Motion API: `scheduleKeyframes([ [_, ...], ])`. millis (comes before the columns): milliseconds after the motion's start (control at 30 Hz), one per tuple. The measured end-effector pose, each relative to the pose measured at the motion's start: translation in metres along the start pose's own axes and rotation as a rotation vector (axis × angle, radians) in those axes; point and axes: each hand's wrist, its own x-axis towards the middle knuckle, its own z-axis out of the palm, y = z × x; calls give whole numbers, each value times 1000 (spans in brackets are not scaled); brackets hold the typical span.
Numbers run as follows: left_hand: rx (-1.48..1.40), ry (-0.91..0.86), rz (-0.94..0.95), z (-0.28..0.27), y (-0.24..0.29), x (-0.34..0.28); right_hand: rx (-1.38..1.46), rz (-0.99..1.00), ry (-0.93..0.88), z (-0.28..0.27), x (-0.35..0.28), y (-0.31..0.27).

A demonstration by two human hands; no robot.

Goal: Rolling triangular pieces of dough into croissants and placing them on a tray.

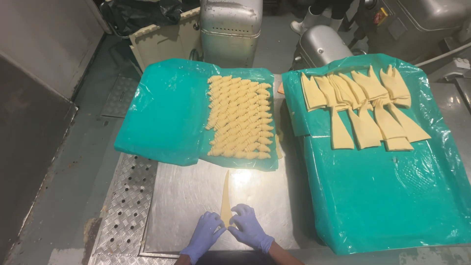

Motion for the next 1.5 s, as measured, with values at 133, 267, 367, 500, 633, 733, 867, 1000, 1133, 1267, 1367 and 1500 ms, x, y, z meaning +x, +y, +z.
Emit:
scheduleKeyframes([
  [133, -2, 35, -30, -9, 9, 5, -9, 5, 0, 7, -1, 9],
  [267, -45, 65, -37, -10, 13, 4, 12, -72, -14, 9, -5, 10],
  [367, -26, 91, -12, -5, 8, 4, -50, -175, -44, 12, -8, 17],
  [500, 37, -35, 47, 2, -1, -1, -84, -190, -44, 13, -8, 20],
  [633, 3, -7, 80, 14, -13, -8, -85, -181, -48, 16, -9, 27],
  [733, 7, 69, 123, 15, -16, -6, -81, -189, -41, 13, -8, 25],
  [867, -42, 132, 93, 27, -27, -8, -121, -290, -8, 17, -9, 36],
  [1000, -33, 101, 88, 24, -27, -8, -115, -308, -29, 18, -9, 38],
  [1133, -70, 143, 148, 31, -33, -9, -106, -325, -1, 26, -13, 46],
  [1267, -37, 110, 174, 63, -70, -6, -80, -272, -24, 22, -11, 47],
  [1367, -78, 130, 95, 54, -59, -7, -64, -277, -16, 26, -12, 50],
  [1500, -101, 102, 33, 45, -48, -7, -53, -310, -21, 25, -12, 49],
])
